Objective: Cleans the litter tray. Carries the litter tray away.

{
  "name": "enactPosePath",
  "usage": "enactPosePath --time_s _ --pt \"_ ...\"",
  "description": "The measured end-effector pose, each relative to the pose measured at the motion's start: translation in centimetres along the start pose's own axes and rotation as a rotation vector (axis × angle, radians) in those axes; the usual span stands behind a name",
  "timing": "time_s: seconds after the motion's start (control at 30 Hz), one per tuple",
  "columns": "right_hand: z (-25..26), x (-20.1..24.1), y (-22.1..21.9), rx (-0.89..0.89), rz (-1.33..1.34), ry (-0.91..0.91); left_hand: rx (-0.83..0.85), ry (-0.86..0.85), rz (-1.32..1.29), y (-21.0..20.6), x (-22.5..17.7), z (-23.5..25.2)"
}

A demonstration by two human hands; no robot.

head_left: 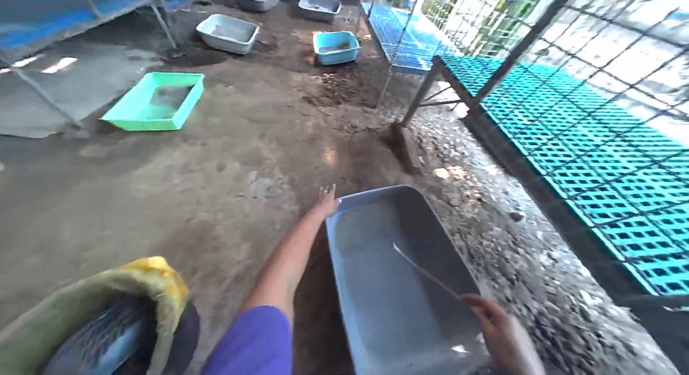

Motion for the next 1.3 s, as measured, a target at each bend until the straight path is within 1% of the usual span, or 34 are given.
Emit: enactPosePath --time_s 0.07,0.13,0.17,0.2,0.27,0.3,0.33,0.37,0.4,0.43,0.47,0.5,0.53,0.63,0.7,0.8,0.87,0.93,1.0,1.07,1.13,1.2,1.3 --pt "-1.2 -3.0 -1.8 0.000 0.105 -0.083 0.042 -0.004 0.102 -3.1 -2.3 1.8" --pt "-2.0 -5.4 -3.4 0.021 0.165 -0.190 0.094 0.038 0.278 -3.7 -2.9 1.1" --pt "-2.2 -6.1 -4.1 0.025 0.162 -0.223 0.172 0.053 0.375 -3.5 -2.3 0.2" --pt "-2.3 -6.4 -4.8 0.034 0.140 -0.244 0.277 0.054 0.442 -3.6 -1.0 -1.0" --pt "-2.3 -6.0 -6.0 0.065 0.096 -0.259 0.438 0.050 0.428 -4.8 3.1 -4.6" --pt "-2.1 -5.4 -6.8 0.077 0.084 -0.250 0.476 0.078 0.372 -5.5 5.4 -6.9" --pt "-1.8 -4.7 -7.7 0.093 0.070 -0.230 0.480 0.157 0.270 -6.4 7.9 -9.3" --pt "-1.6 -3.8 -8.6 0.116 0.049 -0.190 0.438 0.272 0.134 -7.4 10.4 -11.6" --pt "-1.4 -2.9 -9.6 0.145 0.016 -0.135 0.344 0.378 -0.036 -8.4 12.5 -13.7" --pt "-1.3 -1.9 -10.5 0.172 -0.022 -0.074 0.201 0.453 -0.237 -9.1 14.1 -15.5" --pt "-1.1 -0.9 -11.5 0.192 -0.060 -0.014 0.071 0.478 -0.426 -9.2 14.9 -16.2" --pt "-0.9 0.0 -12.4 0.202 -0.099 0.045 -0.018 0.457 -0.550 -8.5 15.0 -16.2" --pt "-0.7 0.8 -13.1 0.217 -0.139 0.090 -0.073 0.420 -0.604 -7.4 14.7 -15.6" --pt "0.2 3.5 -13.2 0.252 -0.244 0.172 -0.139 0.353 -0.597 -1.7 12.1 -13.8" --pt "0.4 4.6 -11.8 0.217 -0.284 0.224 -0.150 0.298 -0.540 1.6 9.1 -14.5" --pt "0.4 5.2 -9.2 0.126 -0.283 0.285 -0.173 0.242 -0.522 2.7 5.2 -17.4" --pt "0.6 4.9 -7.8 0.114 -0.289 0.310 -0.201 0.242 -0.542 2.1 4.4 -19.0" --pt "0.8 4.2 -6.8 0.149 -0.332 0.313 -0.204 0.265 -0.577 1.0 5.7 -19.5" --pt "0.7 3.6 -6.5 0.207 -0.388 0.316 -0.169 0.280 -0.564 -0.8 8.8 -19.0" --pt "0.6 3.2 -7.2 0.301 -0.469 0.294 -0.156 0.312 -0.557 -3.9 12.4 -18.4" --pt "0.5 3.2 -8.7 0.412 -0.571 0.259 -0.152 0.390 -0.542 -6.7 14.8 -18.4" --pt "0.5 3.3 -10.4 0.501 -0.676 0.256 -0.143 0.425 -0.494 -8.1 15.8 -18.3" --pt "1.0 3.3 -12.2 0.634 -0.807 0.283 -0.145 0.411 -0.486 -8.1 15.8 -17.2"
Point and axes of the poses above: each hand's wrist, its own z-axis towards the middle knuckle, its own y-axis out of the back of the hand, x = y × z, the point moved 5 cm from there along z, towards the middle knuckle, and after that the axes turned 5 degrees about z, right-handed, at the moved point
